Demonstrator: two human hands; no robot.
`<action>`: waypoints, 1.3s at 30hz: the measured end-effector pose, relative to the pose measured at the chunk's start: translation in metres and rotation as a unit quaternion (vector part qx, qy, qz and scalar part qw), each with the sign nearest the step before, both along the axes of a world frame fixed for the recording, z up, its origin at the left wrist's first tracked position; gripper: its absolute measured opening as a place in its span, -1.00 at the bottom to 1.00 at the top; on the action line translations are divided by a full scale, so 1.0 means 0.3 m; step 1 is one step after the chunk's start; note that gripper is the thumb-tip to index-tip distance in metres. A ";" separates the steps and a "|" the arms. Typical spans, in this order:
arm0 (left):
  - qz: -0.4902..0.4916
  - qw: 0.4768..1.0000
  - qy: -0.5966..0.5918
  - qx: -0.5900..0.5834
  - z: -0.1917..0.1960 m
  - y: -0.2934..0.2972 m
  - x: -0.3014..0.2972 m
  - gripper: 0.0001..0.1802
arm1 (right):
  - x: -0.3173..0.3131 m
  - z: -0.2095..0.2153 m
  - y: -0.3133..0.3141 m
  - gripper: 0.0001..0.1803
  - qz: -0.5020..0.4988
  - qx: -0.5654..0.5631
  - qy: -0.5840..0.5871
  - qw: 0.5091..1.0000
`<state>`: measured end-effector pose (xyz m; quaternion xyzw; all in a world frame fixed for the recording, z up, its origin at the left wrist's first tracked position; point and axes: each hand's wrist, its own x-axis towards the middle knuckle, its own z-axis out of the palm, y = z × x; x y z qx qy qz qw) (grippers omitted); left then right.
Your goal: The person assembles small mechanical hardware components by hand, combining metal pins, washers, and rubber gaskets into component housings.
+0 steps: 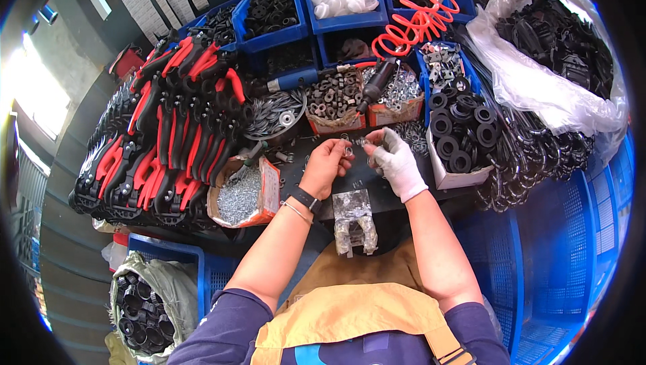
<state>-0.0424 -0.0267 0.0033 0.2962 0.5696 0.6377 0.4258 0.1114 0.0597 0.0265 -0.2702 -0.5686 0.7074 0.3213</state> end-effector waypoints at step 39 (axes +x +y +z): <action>0.112 0.805 0.558 -0.166 0.027 -0.005 -0.002 -0.80 | -0.181 -0.017 0.064 -0.68 -0.048 0.430 -0.452 0.780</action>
